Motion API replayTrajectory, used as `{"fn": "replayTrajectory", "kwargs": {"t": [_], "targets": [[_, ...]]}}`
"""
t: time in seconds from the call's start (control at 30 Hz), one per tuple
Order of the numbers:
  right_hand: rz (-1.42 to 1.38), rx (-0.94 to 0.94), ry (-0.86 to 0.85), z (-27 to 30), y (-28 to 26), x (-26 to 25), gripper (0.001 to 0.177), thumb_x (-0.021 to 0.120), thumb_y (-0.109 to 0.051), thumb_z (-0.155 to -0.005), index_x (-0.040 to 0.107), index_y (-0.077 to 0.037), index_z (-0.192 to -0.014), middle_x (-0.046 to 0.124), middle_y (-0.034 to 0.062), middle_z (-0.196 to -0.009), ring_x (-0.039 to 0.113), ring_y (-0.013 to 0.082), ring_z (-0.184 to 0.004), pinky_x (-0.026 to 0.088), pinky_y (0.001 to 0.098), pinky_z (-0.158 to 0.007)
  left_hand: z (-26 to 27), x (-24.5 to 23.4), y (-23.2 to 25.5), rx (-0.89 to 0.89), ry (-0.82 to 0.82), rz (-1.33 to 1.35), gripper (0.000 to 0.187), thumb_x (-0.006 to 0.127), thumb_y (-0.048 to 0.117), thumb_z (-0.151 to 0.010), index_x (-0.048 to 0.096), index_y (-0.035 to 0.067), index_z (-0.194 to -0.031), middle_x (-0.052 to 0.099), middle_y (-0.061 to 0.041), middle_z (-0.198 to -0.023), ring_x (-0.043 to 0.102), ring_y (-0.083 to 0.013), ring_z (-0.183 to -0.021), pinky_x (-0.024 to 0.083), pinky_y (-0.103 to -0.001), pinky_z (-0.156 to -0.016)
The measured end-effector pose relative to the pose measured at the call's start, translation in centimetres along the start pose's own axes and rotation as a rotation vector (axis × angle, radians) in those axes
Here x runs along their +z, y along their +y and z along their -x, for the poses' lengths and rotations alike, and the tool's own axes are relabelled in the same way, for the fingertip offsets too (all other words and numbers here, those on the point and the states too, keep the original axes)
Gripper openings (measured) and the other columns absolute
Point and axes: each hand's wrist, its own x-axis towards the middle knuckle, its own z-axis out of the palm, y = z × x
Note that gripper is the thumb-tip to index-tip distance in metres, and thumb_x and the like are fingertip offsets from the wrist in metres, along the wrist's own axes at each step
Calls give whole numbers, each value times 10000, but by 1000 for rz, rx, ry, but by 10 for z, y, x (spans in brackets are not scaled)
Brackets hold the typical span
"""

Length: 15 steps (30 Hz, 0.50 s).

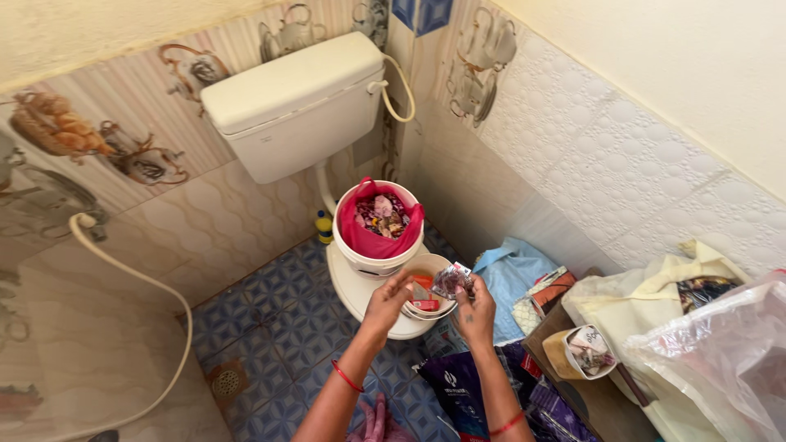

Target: The person picks up various small packaged items from a wall-mounted shelf in a bathroom, including sachets, a toothpaste tube, and a chocolate bar. They place these items into a white bucket on the floor. The person also opens the toothpaste tube to check its contents before placing it in the bucket.

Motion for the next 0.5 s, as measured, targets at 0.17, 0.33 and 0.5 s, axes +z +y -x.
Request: {"fn": "replayTrajectory", "kwargs": {"t": [0.17,0.33,0.5], "targets": [[-127,188,63,-29,73,4,110,645,3,-946,642,28,-1053,667,58,-904,590,128,-798,487,295,-718,-11,-6,-9,-298,17,214,757,546,493,-981,400,2,-1538,570,-125,-1500,527,-255,-1383,412,-381,-1128],[94,274,137,-51,91,19,123,669,-40,-910,663,18,-1019,686,71,-853,597,149,-750,492,314,-689,-27,-8,-18,-338,37,357,843,492,603,-966,370,6,-1549,525,-126,-1534,501,-262,-1378,407,-396,-1126],[202,283,142,-65,114,34,146,683,-58,-899,688,20,-1023,724,98,-869,643,167,-764,519,316,-706,-41,-10,-22,-344,59,396,895,438,659,-953,339,18,-1571,485,-120,-1567,439,-280,-1408,375,-419,-1144]]}}
